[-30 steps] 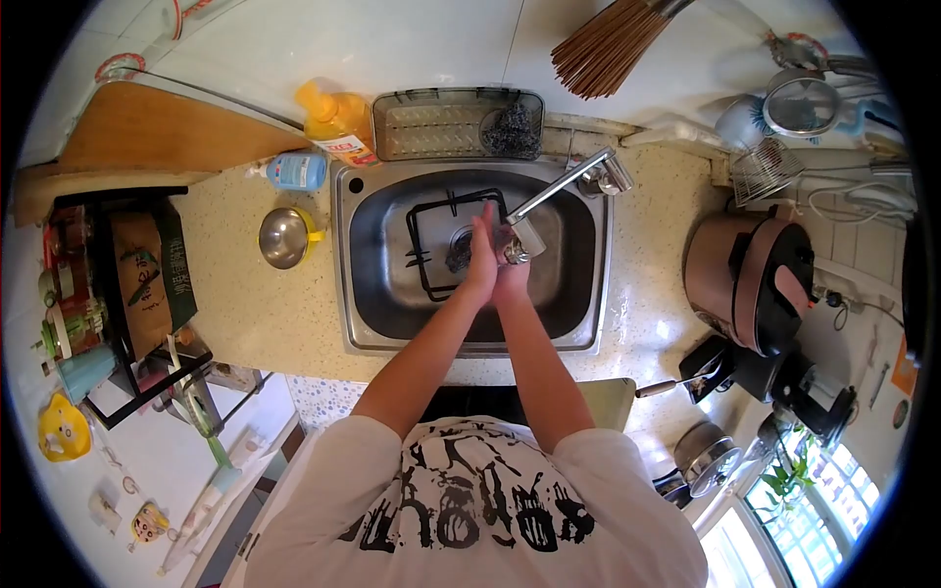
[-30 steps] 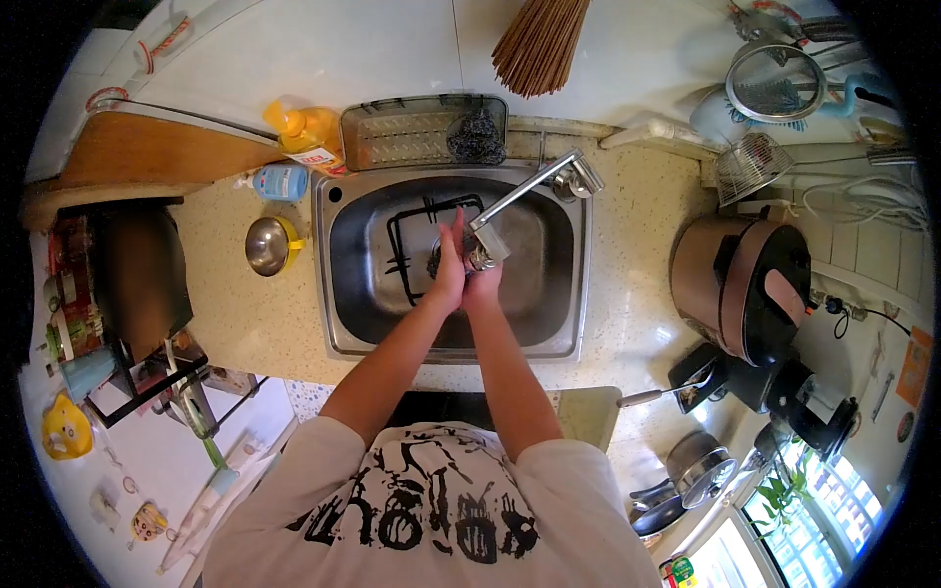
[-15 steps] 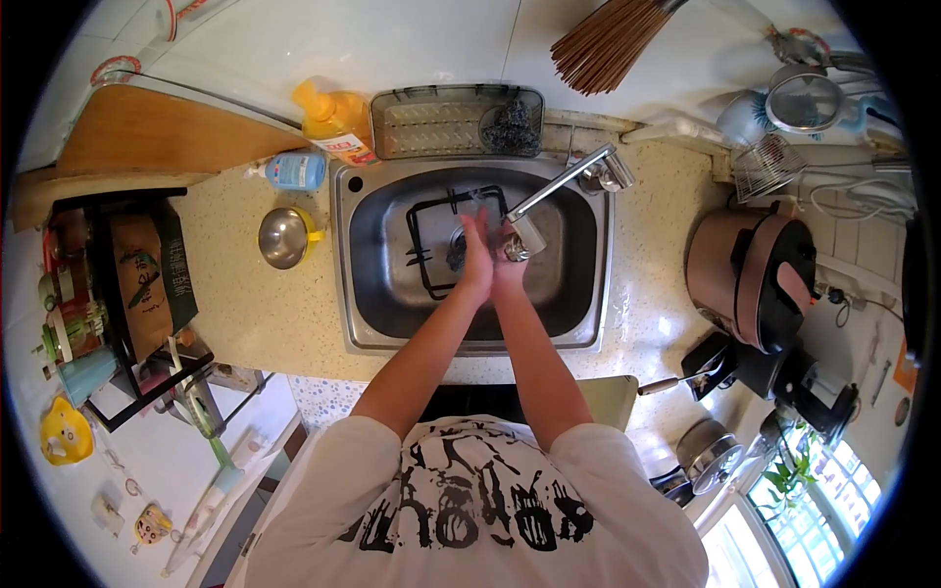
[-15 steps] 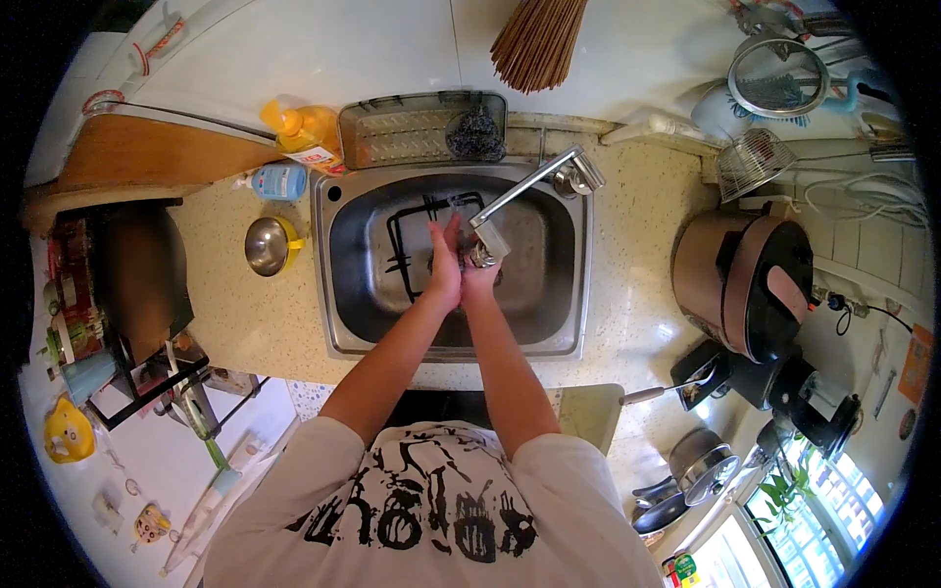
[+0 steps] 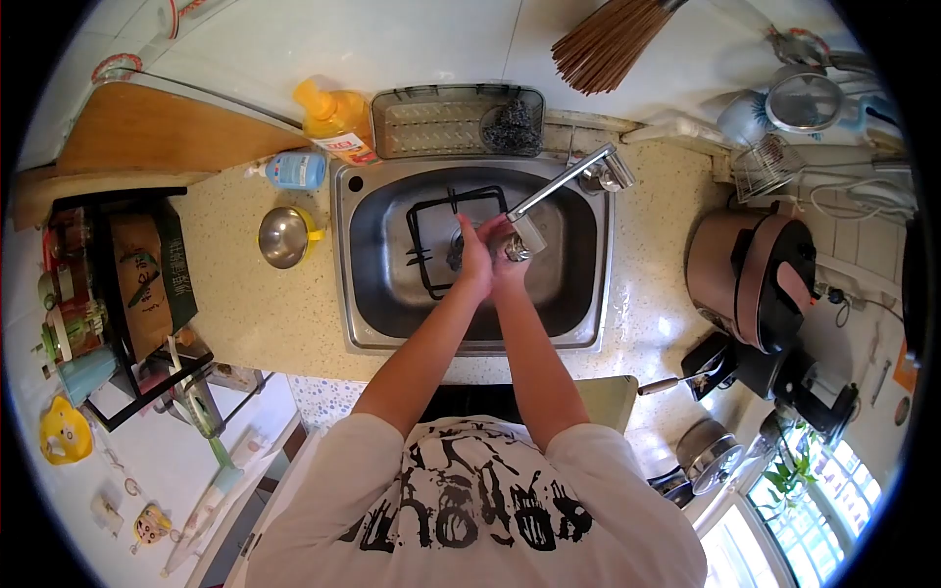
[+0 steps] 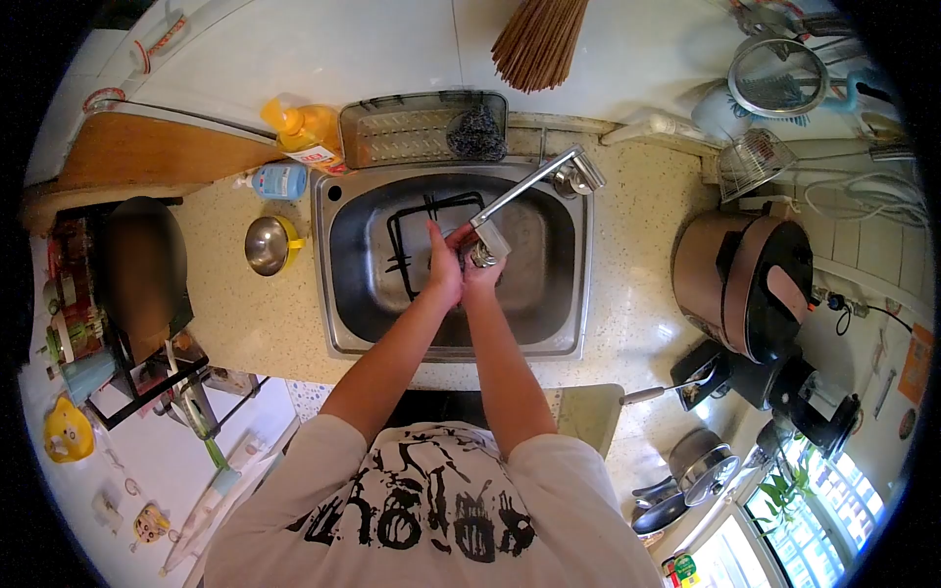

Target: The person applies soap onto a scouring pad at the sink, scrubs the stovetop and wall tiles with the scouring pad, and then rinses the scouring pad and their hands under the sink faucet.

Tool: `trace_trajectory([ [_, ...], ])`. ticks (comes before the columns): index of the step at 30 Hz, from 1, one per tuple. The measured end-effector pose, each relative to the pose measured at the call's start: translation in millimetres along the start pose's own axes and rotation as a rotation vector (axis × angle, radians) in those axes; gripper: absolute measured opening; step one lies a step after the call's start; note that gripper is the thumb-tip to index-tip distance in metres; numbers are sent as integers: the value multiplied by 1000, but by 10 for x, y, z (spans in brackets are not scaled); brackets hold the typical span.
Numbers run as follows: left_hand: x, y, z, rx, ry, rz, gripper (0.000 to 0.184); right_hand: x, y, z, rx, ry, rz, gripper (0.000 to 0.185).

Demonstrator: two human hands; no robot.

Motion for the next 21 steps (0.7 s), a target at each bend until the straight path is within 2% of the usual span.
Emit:
trace_trajectory([
  [4, -122, 41, 64, -22, 39, -57, 90, 44, 66, -64, 111, 56, 309, 29],
  [6, -116, -10, 43, -72, 60, -96, 83, -16, 70, -46, 351, 79, 552, 29],
  [9, -86, -64, 18, -134, 67, -99, 69, -26, -32, -60, 297, 176, 513, 35],
  [12, -16, -195, -31, -177, -8, -201, 63, -71, -222, -47, 367, 228, 491, 43],
  [14, -106, -261, 11, -147, -86, -280, 57, -111, -337, -116, 248, 282, 543, 48],
  [16, -110, -310, 30, -144, -142, -307, 52, -49, -247, -277, 105, 307, 498, 52],
  [18, -93, -301, 49, -169, -173, -282, 47, 82, -307, -355, -61, 301, 359, 55],
  [21, -235, -208, 98, -203, -219, -412, 43, 200, -602, -284, -145, 131, 272, 56],
])
Point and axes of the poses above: each hand's wrist, its own x-axis towards the middle knuckle, its own z-axis out of the palm, y = z × x, the point moved 10 cm from there along x, towards the middle knuckle, and after that the axes turned 7 degrees about y, right-handed, at the moved point
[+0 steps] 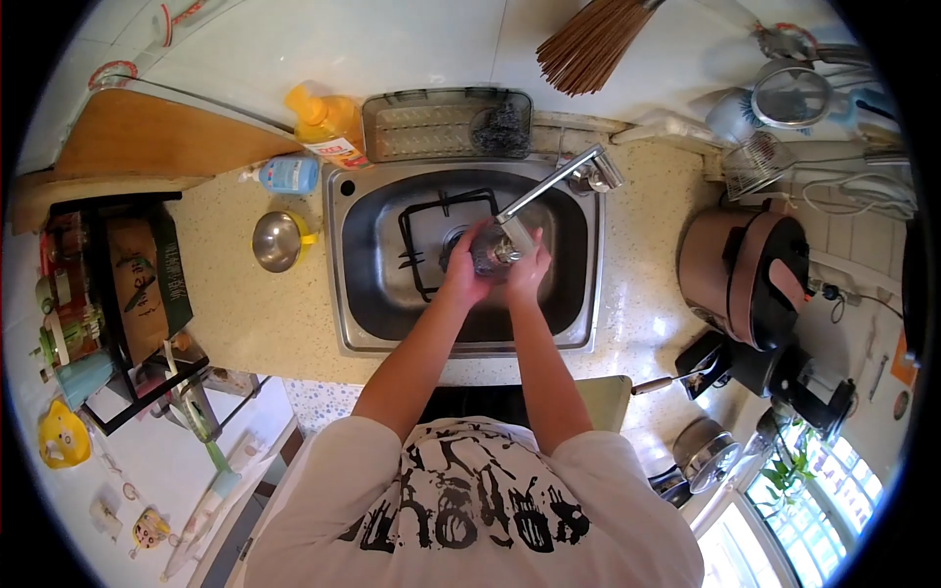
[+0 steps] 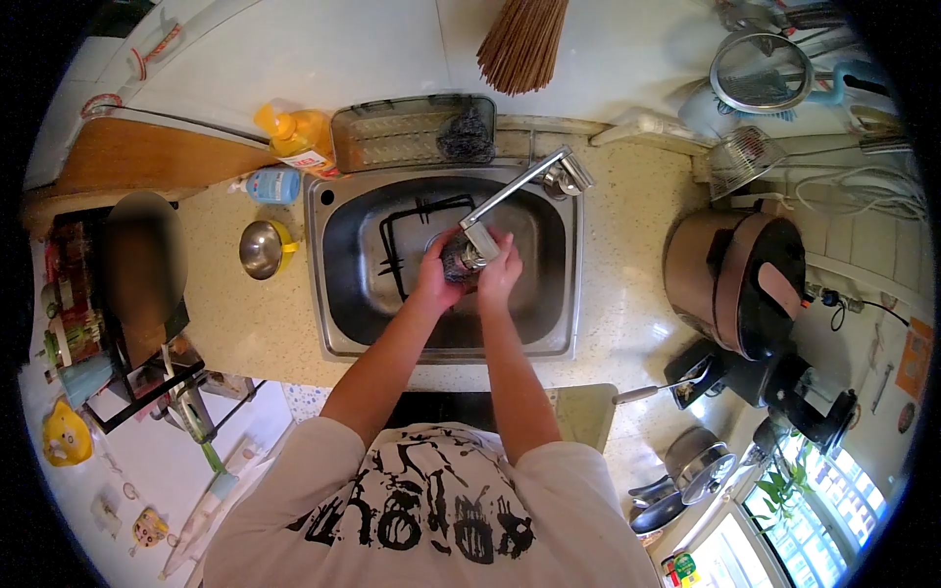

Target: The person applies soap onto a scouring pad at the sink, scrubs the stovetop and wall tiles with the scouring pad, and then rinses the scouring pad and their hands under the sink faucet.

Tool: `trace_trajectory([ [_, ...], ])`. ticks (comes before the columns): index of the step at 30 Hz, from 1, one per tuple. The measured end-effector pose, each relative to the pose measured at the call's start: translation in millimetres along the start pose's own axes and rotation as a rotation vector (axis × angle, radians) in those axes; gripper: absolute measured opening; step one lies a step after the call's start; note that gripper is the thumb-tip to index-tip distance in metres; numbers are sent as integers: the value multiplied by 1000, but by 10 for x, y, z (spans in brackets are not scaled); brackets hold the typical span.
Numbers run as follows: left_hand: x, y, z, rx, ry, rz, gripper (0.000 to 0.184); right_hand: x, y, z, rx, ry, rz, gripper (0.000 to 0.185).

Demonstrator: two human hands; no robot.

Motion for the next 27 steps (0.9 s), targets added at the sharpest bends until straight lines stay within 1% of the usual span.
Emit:
trace_trajectory([
  [3, -86, 136, 5, 30, 163, 62, 38, 331, 27, -32, -28, -80, -112, 48],
  [6, 30, 257, 13, 28, 82, 179, 33, 393, -561, 147, -240, -198, -298, 41],
  [7, 125, 261, -47, 40, 52, 198, 32, 473, -641, 243, -291, -230, -367, 40],
  [8, 217, 261, -108, 51, 22, 217, 32, 556, -630, 294, -402, -259, -354, 41],
  [9, 269, 262, -135, 62, -8, 236, 34, 550, -803, 378, -513, -289, -341, 43],
  [10, 247, 242, -125, 93, 25, 225, 34, 564, -911, 453, -623, -319, -326, 46],
  [11, 189, 221, -80, 124, 58, 214, 34, 613, -1008, 507, -785, -306, -422, 62],
  [12, 174, 191, -101, 155, 92, 204, 36, 641, -1084, 529, -859, -295, -442, 66],
  [14, 91, 159, -28, 151, -12, 165, 42, 678, -1236, 568, -1006, -270, -482, 75],
  [15, 36, 144, 3, 149, -64, 145, 46, 730, -1219, 583, -1032, -278, -495, 80],
  [17, -70, 140, 3, 143, -94, 144, 52, 804, -1175, 604, -1084, -296, -519, 89],
  [20, -314, 155, 84, 149, -122, 130, 62, 751, -1402, 576, -987, -252, -455, 91],
  [21, -381, 163, 92, 153, -129, 123, 65, 718, -1490, 597, -1070, -215, -490, 89],
  [23, -409, 191, -58, 173, -85, 124, 64, 894, -1229, 562, -855, -269, -481, 83],
  [24, -390, 198, -148, 183, -64, 124, 64, 900, -1223, 569, -747, -293, -475, 81],
  [27, -358, 309, -405, 280, 46, 218, 54, 733, -1059, 382, -456, -366, -304, 66],
])
Point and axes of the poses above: each hand's wrist, its own x-axis towards the middle knuckle, its own z-axis out of the palm, y = z × x, the point moved 10 cm from there along x, towards the middle knuckle, and after that the axes turned 7 degrees about y, right-handed, at the moved point
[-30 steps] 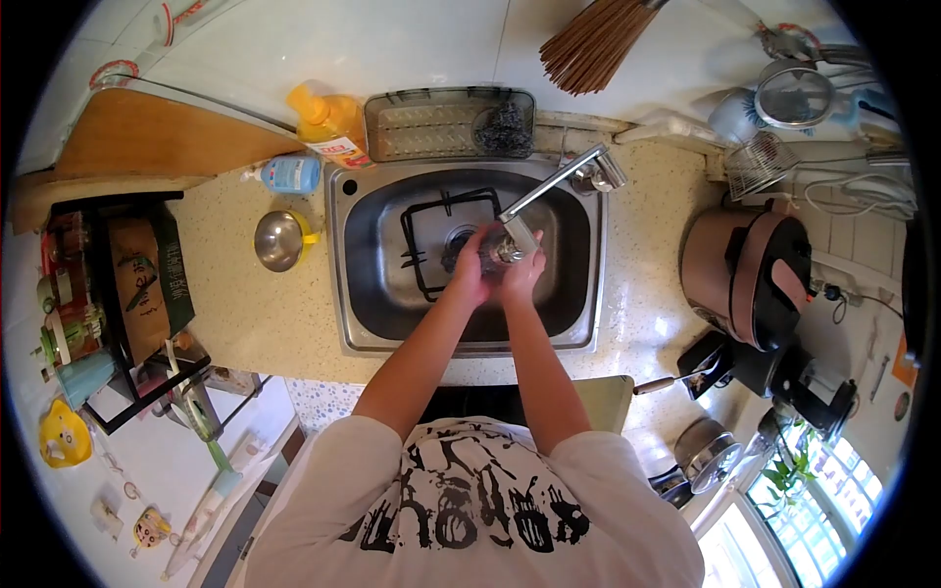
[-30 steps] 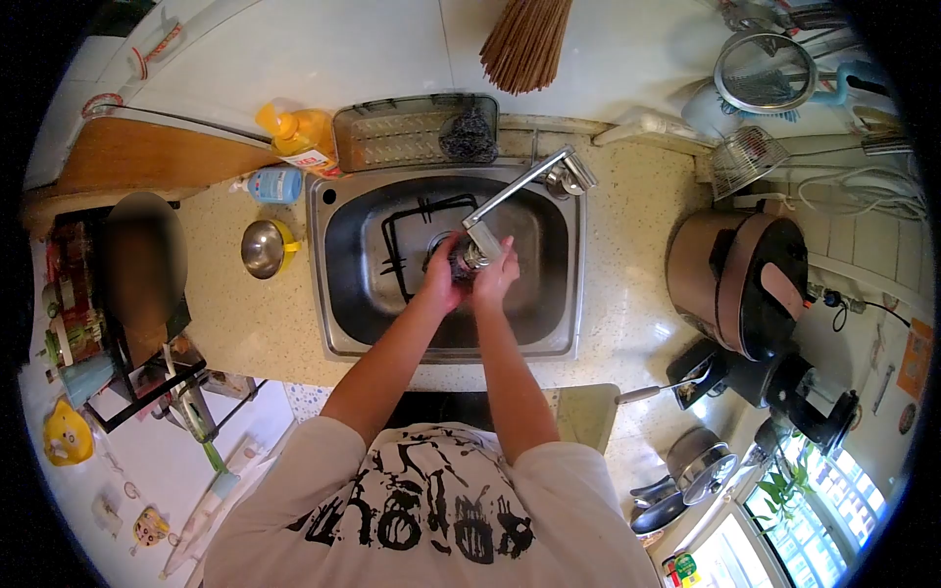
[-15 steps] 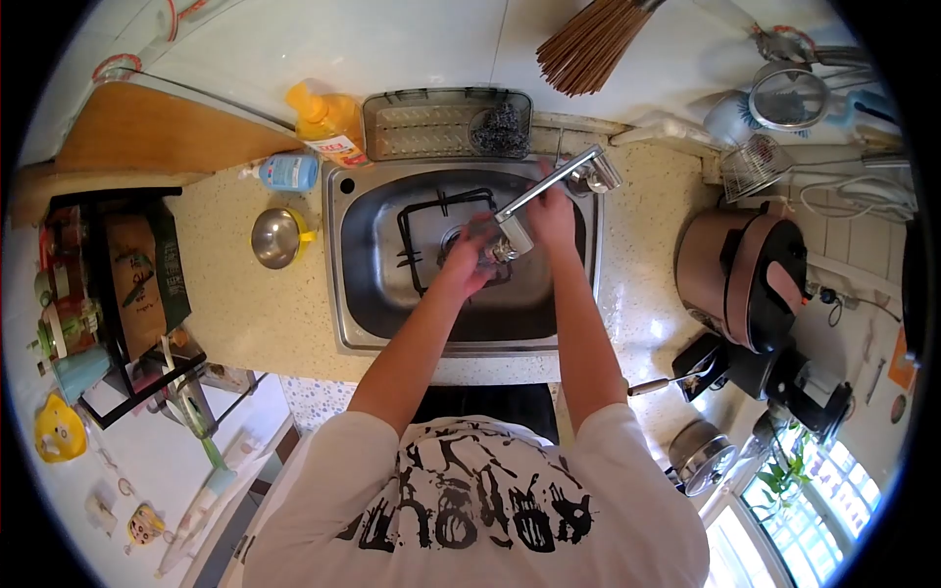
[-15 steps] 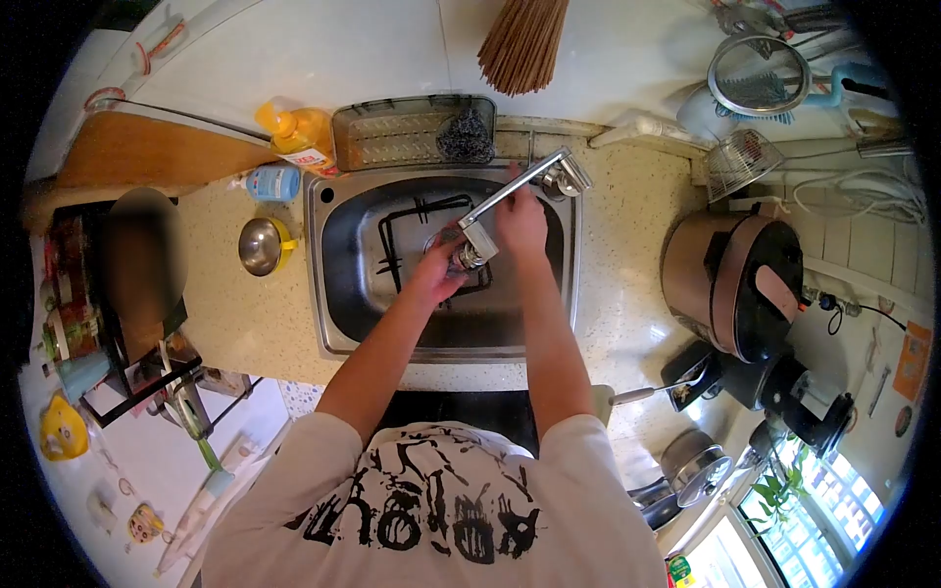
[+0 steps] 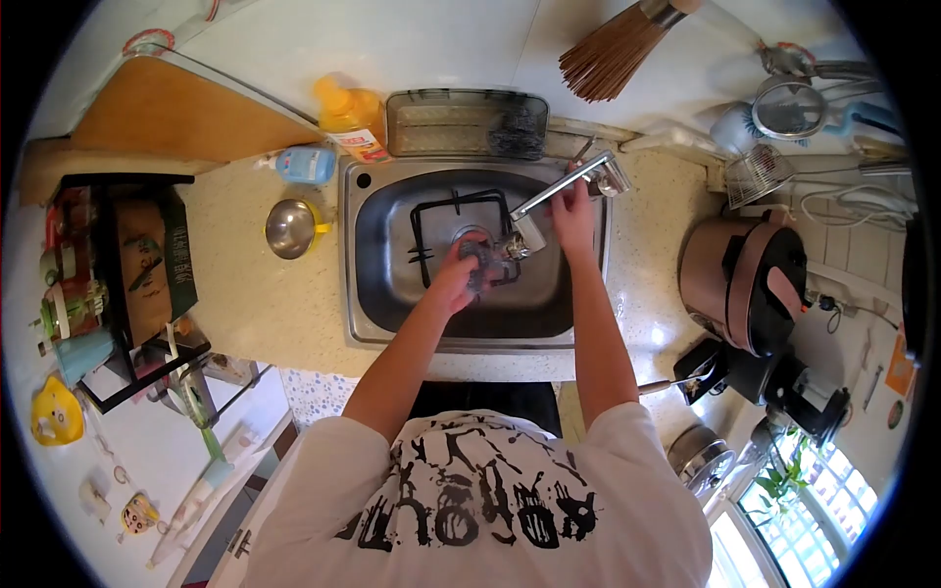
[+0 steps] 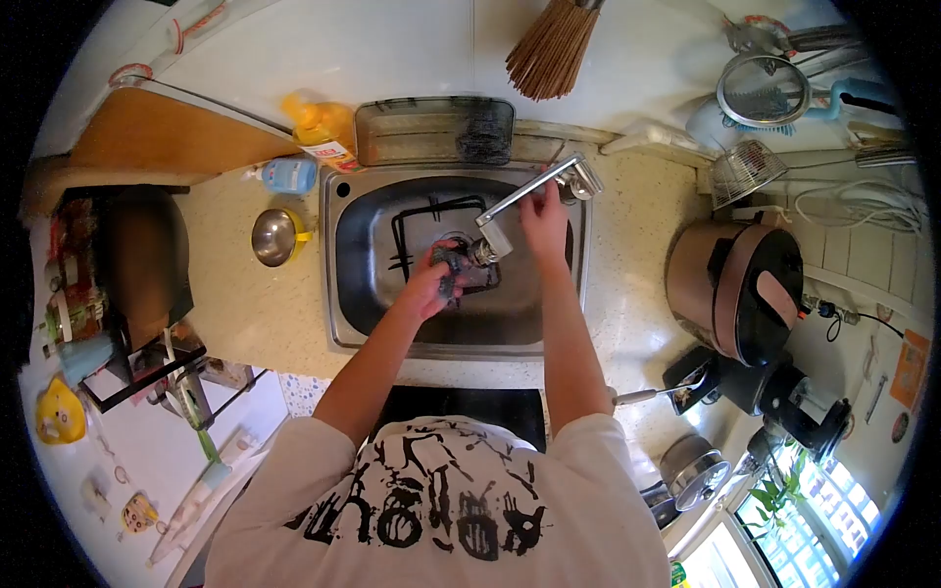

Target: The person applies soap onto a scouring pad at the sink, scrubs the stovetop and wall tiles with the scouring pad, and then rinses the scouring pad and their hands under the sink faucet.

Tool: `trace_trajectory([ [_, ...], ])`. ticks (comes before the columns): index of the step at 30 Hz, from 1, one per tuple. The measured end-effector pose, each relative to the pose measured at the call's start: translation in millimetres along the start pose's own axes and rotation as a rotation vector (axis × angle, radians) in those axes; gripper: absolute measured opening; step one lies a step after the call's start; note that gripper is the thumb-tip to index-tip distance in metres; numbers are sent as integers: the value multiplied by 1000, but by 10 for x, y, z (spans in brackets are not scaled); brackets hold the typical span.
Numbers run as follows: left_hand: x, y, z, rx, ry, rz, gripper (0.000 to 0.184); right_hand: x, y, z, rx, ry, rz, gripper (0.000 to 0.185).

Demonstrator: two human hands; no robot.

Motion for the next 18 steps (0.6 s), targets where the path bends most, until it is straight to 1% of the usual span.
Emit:
trace_trajectory([
  [3, -102, 113, -207, 71, 81, 21, 23, -407, 191, -78, -62, 98, -76, 56],
  [4, -171, 158, -241, 45, 124, -1, 14, -557, 320, -66, -45, 102, -55, 53],
  [5, -268, 233, -241, 19, 168, -23, 12, -717, 455, -49, -27, 105, -34, 51],
  [6, -337, 280, -278, -6, 213, -46, 19, -878, 531, -46, -10, 108, -12, 49],
  [9, -396, 396, -511, 133, 331, -62, 39, -1347, 539, 56, -143, 84, 47, 47],
  [10, -379, 416, -576, 142, 342, -66, 48, -1459, 609, 95, -110, 71, 49, 47],
  [12, -386, 479, -689, 209, 378, -52, 47, -1636, 765, 204, -43, 49, 55, 46],
  [14, -388, 522, -737, 244, 395, -39, 46, -1761, 842, 304, -72, 28, -5, 44],
  [15, -367, 524, -768, 247, 395, -32, 45, -1805, 766, 350, -87, 17, -35, 44],
  [18, -300, 530, -863, 273, 420, -31, 44, -1917, 803, 392, -91, -34, 114, 46],
])
Point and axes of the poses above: each hand's wrist, its own x-axis towards the middle knuckle, its own z-axis out of the palm, y = z × x, the point moved 10 cm from there along x, towards the middle knuckle, and after that the axes turned 7 degrees about y, right-handed, at the moved point
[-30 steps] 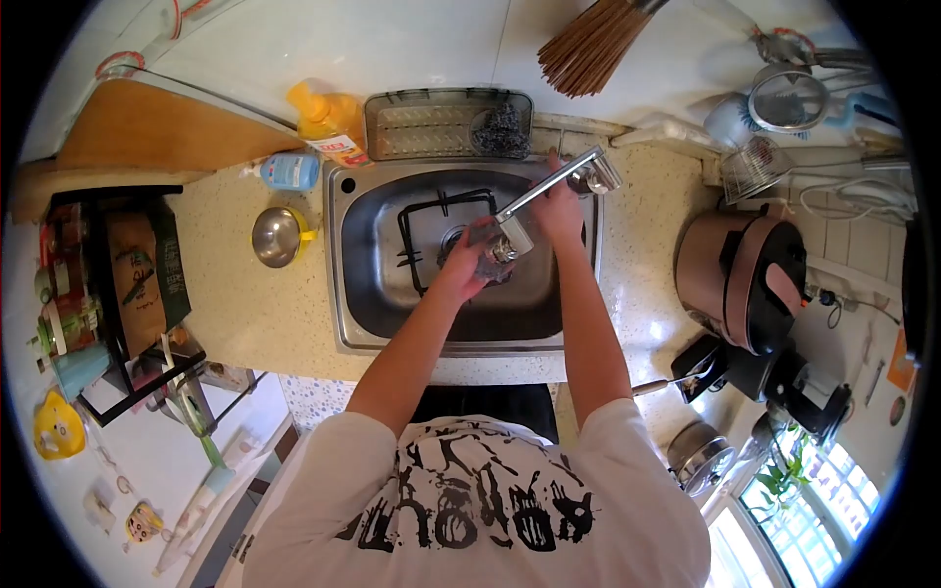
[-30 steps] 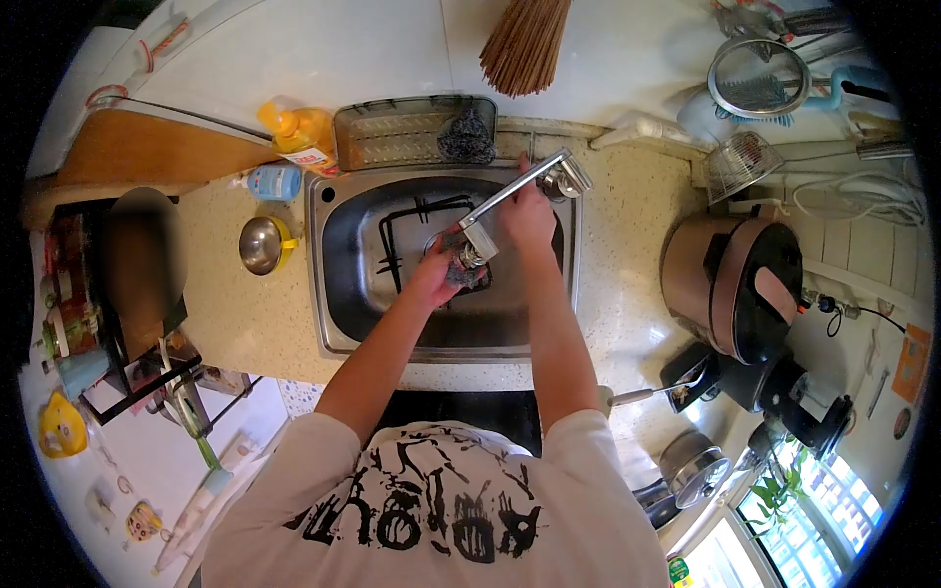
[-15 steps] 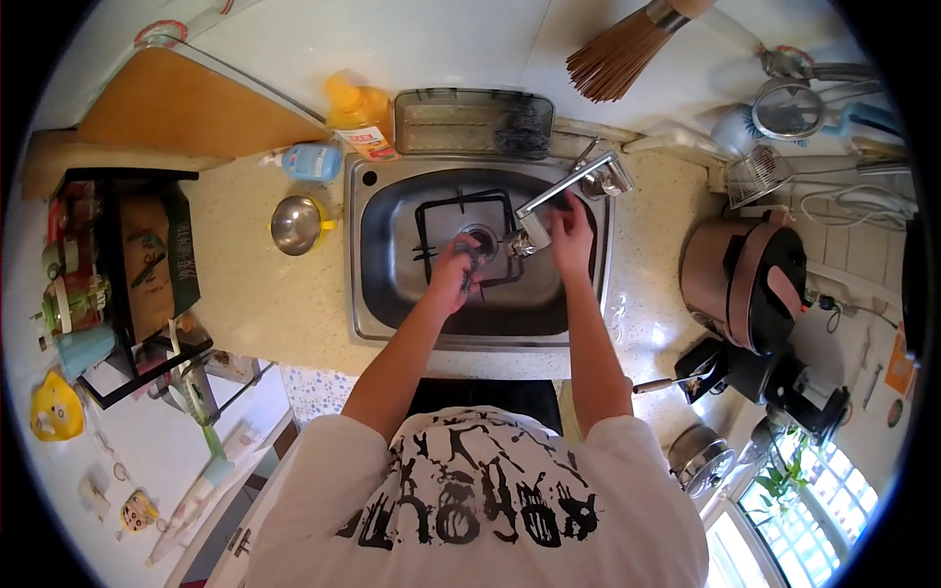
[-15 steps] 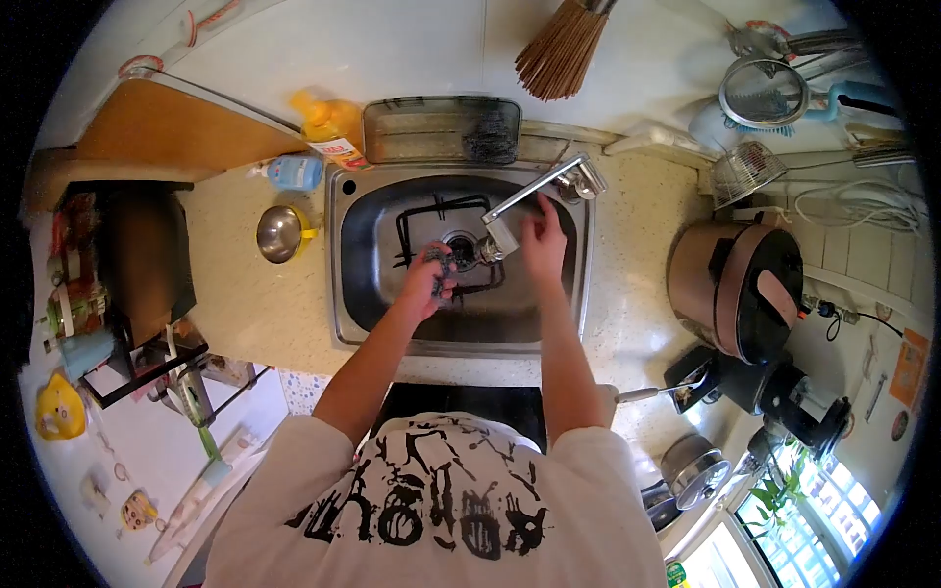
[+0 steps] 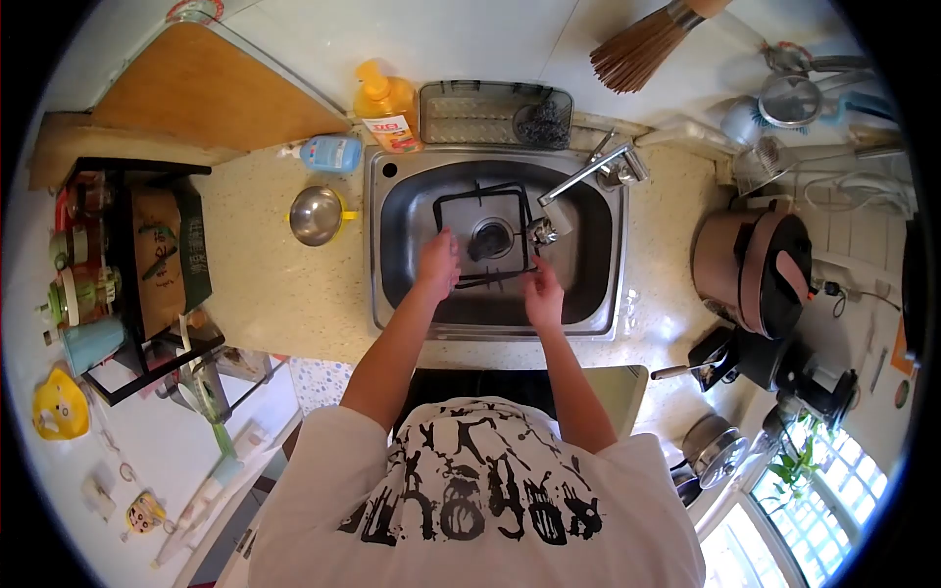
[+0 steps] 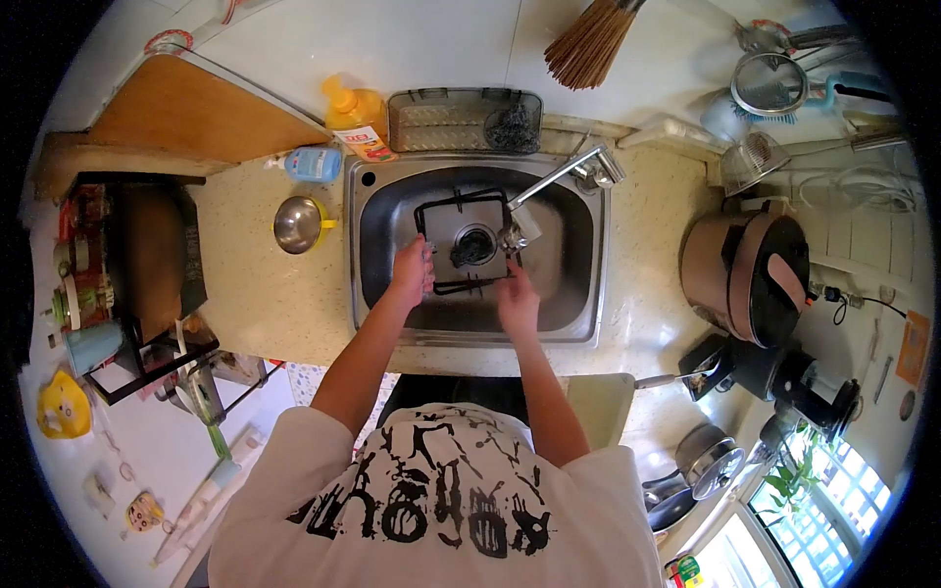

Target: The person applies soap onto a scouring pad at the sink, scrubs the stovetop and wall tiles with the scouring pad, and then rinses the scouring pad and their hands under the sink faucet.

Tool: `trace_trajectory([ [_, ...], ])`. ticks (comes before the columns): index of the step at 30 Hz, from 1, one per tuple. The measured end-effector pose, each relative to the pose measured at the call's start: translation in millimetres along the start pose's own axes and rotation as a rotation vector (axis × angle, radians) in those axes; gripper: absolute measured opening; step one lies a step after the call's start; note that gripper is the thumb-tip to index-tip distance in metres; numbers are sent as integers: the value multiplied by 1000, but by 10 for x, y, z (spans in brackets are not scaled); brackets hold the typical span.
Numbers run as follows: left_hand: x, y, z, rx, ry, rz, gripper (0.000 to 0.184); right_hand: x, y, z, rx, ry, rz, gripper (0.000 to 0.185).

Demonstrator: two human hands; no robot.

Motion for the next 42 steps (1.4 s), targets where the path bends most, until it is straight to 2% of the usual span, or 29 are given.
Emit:
trace_trajectory([
  [4, 72, -41, -30, -4, 25, 1, 44, 11, -69, -20, -3, 34, -47, 51],
  [7, 229, -146, 26, -135, -44, -42, 46, 193, -141, -177, -43, 126, -99, 57],
  [9, 184, -178, 217, -206, -135, -81, 43, 446, -293, -340, -115, 199, -140, 60],
  [12, 146, -226, 601, -235, -278, -93, 41, 820, -663, -541, -58, 199, -60, 73],
  [15, 203, -318, 894, -261, -440, -82, 45, 1221, -997, -627, -249, 223, -148, 83],
  [18, 112, -359, 1202, -318, -467, -112, 44, 1690, -891, -592, -310, 208, -33, 90],
  [21, -29, -327, 1428, -349, -443, -132, 44, 1983, -758, -454, -184, 75, -4, 94],
  [25, -5, -353, 1585, -408, -461, -147, 44, 1902, -801, -482, -251, -35, -73, 98],
  [29, 4, -321, 1630, -459, -508, -138, 43, 1539, -809, -555, -131, 64, -240, 91],
  [30, 47, -333, 1648, -485, -527, -131, 43, 1429, -785, -563, -92, 63, -195, 84],
  [33, 296, -359, 1638, -601, -431, -157, 42, 1157, -614, -537, 54, 78, -162, 81],
  [36, 311, -263, 1721, -638, -457, -70, 44, 1041, -412, -534, 149, 58, -71, 78],
  [42, 496, -608, 1641, -498, -290, -185, 50, 895, -287, -522, 209, 39, -23, 73],
])
Point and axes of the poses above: each hand's wrist, its own x-axis towards the middle knuckle, its own z-axis out of the palm, y = z × x, the point moved 10 cm from there along x, towards the middle knuckle, and after that the axes turned 7 degrees about y, right-handed, at the moved point
